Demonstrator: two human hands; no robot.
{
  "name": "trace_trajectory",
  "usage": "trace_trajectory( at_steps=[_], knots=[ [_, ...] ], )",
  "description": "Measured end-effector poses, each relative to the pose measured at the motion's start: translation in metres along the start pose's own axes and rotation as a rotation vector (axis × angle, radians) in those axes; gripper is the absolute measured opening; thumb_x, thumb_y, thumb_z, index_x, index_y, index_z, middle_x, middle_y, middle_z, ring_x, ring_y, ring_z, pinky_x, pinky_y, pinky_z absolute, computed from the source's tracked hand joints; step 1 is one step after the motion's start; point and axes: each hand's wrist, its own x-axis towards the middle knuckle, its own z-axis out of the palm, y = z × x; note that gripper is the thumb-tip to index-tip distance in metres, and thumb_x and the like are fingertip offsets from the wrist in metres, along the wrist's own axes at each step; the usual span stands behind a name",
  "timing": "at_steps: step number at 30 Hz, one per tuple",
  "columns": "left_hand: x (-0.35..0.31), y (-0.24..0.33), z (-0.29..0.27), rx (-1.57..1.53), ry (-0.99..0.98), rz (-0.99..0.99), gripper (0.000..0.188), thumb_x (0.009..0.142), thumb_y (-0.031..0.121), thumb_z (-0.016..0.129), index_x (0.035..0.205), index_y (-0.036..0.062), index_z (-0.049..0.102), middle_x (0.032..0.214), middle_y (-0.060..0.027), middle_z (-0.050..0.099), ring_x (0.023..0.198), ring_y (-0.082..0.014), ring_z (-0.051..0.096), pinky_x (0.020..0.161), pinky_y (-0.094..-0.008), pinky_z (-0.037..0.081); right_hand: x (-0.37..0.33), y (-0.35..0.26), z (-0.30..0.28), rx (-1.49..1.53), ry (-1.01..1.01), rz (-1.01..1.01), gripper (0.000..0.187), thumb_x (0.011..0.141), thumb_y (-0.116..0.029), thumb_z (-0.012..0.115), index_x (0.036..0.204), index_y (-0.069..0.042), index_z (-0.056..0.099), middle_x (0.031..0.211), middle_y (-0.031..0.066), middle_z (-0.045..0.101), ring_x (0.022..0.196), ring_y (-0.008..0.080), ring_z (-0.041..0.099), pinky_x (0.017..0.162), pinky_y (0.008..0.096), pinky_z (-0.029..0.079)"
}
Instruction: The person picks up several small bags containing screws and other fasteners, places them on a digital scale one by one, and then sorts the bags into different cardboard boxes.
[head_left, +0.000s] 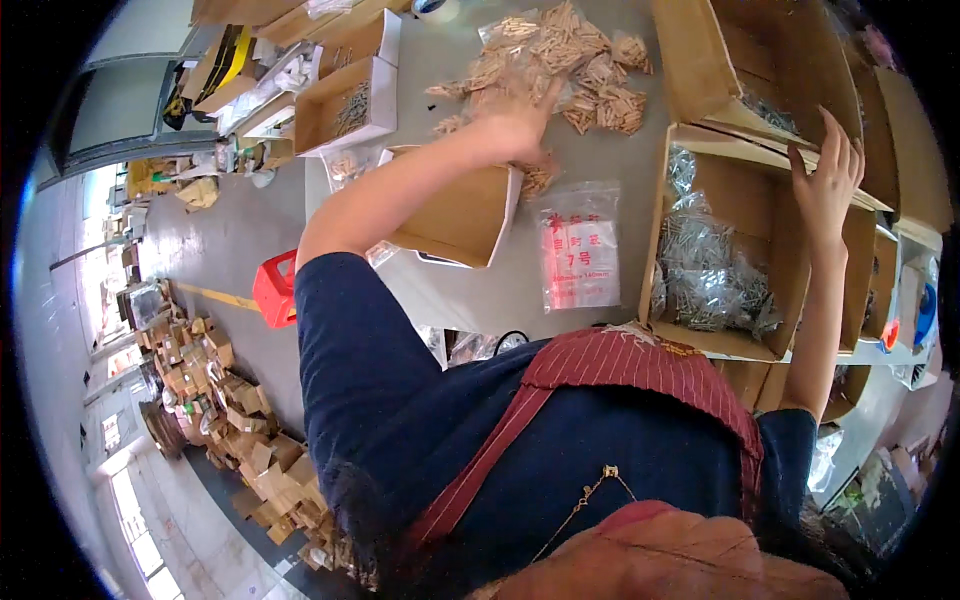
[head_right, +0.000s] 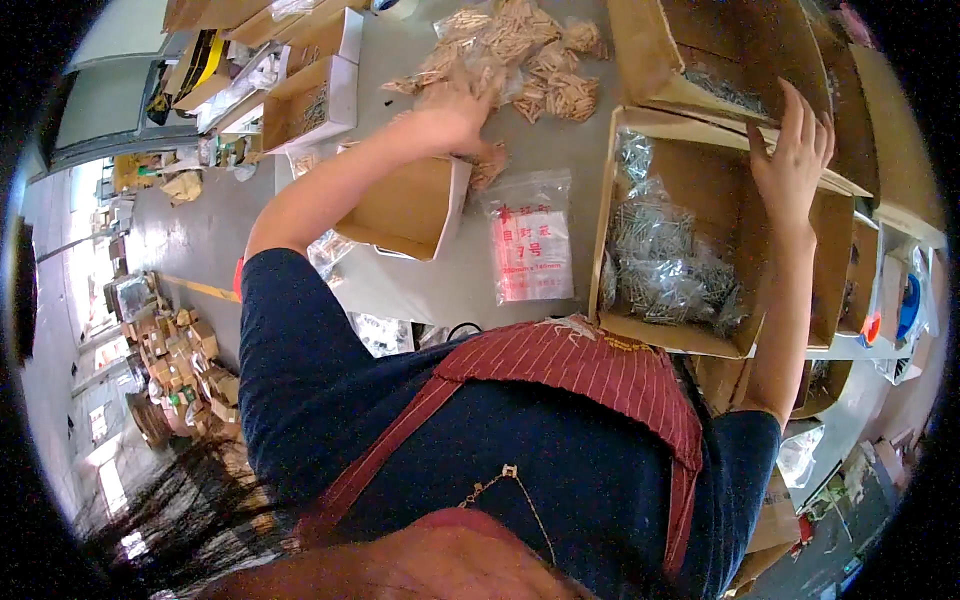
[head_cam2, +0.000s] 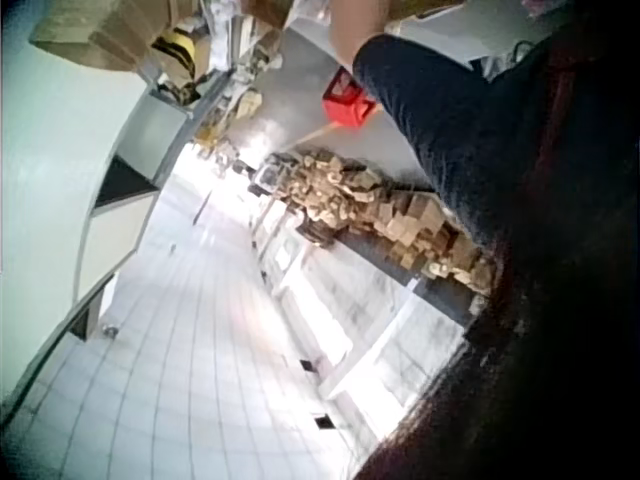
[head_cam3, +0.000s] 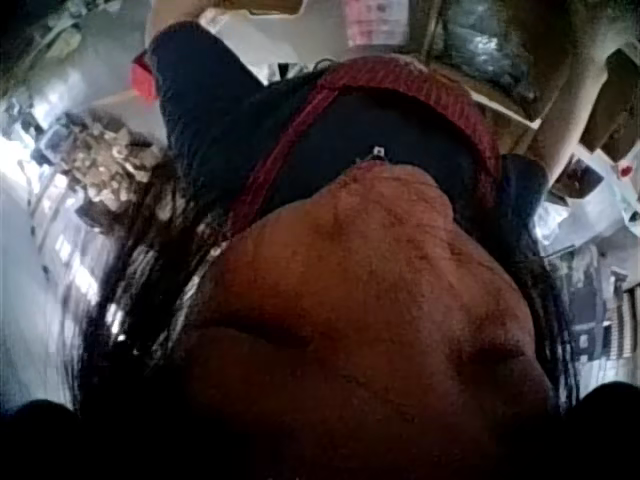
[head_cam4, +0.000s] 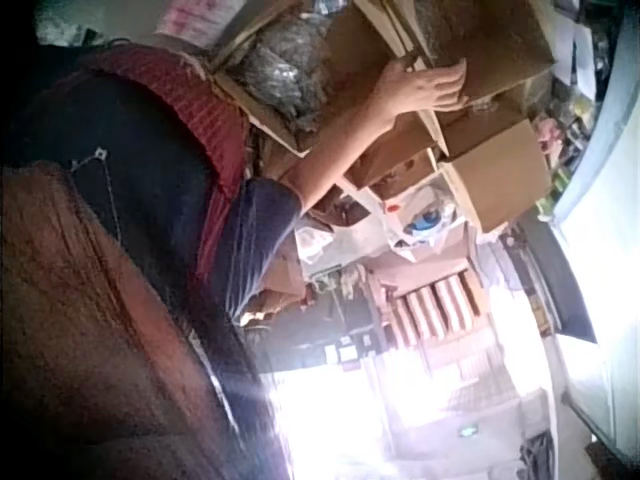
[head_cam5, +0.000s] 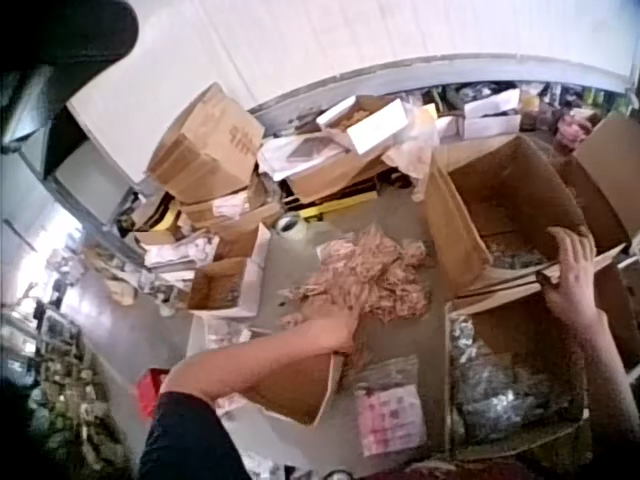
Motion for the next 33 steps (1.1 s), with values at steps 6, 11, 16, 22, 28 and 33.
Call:
trace_trajectory(
  at_steps=[6, 11, 16, 22, 28, 33],
  knots=[
    [-0.007, -0.008, 0.026, -0.061, -0.166, -0.057, 0.122, 0.068, 0.028, 0.083, 0.157, 0.0151, 0.0, 0.14, -0.0552, 0.006, 0.103, -0.0537, 0.061, 0.087, -0.0456, 0.055, 0.007, -0.013, 0.002, 0.007, 0.078, 0.038, 0.076, 0.075, -0.021, 0.079, 0.142, -0.013, 0.043, 0.129, 0.0107, 0.057, 0.118, 0.0306, 0.054, 0.108, 0.0473, 0.034],
    [0.028, -0.03, 0.037, -0.057, 0.035, -0.099, 0.113, 0.07, 0.016, 0.077, 0.156, 0.0112, 0.003, 0.142, -0.0515, 0.012, 0.1, -0.0527, 0.062, 0.083, -0.0466, 0.056, 0.005, -0.011, 0.003, 0.002, 0.064, 0.03, 0.078, 0.073, -0.02, 0.08, 0.142, -0.013, 0.043, 0.13, 0.0104, 0.056, 0.121, 0.0301, 0.052, 0.108, 0.0471, 0.036],
    [0.037, -0.061, 0.016, -0.095, 0.485, -0.067, 0.109, 0.075, 0.034, 0.077, 0.155, 0.0082, 0.009, 0.148, -0.0395, 0.023, 0.113, -0.0534, 0.055, 0.09, -0.052, 0.052, 0.005, -0.013, -0.002, -0.011, 0.021, 0.058, 0.076, 0.075, -0.019, 0.079, 0.141, -0.014, 0.043, 0.132, 0.0101, 0.055, 0.123, 0.0298, 0.051, 0.109, 0.0466, 0.036],
    [-0.02, -0.041, -0.012, -0.205, -0.188, -0.138, 0.1, 0.062, 0.066, 0.077, 0.134, 0.001, 0.051, 0.123, -0.0272, 0.059, 0.107, -0.0421, 0.063, 0.093, -0.0519, 0.049, 0.01, -0.015, 0.001, -0.028, 0.051, 0.078, 0.071, 0.076, -0.021, 0.078, 0.139, -0.016, 0.046, 0.131, 0.0079, 0.056, 0.123, 0.0291, 0.052, 0.109, 0.0455, 0.036],
    [-0.02, 0.022, 0.035, 0.105, -0.165, 0.095, 0.037, 0.072, 0.039, 0.075, 0.087, 0.0053, 0.074, 0.087, -0.0172, 0.072, 0.084, -0.0326, 0.071, 0.072, -0.0474, 0.056, 0.006, 0.001, 0.011, -0.092, -0.004, 0.04, 0.066, 0.076, -0.022, 0.077, 0.135, -0.015, 0.049, 0.128, 0.0074, 0.057, 0.12, 0.0297, 0.053, 0.11, 0.0463, 0.035],
    [0.032, -0.02, 0.051, 0.084, 0.024, -0.049, 0.021, 0.074, 0.016, 0.069, 0.092, 0.0043, 0.071, 0.091, -0.0151, 0.071, 0.089, -0.0319, 0.07, 0.074, -0.0431, 0.057, 0.001, -0.006, 0.002, -0.05, -0.037, 0.03, 0.064, 0.077, -0.018, 0.075, 0.135, -0.015, 0.049, 0.129, 0.0093, 0.056, 0.121, 0.0325, 0.051, 0.111, 0.0466, 0.034]
  ],
)
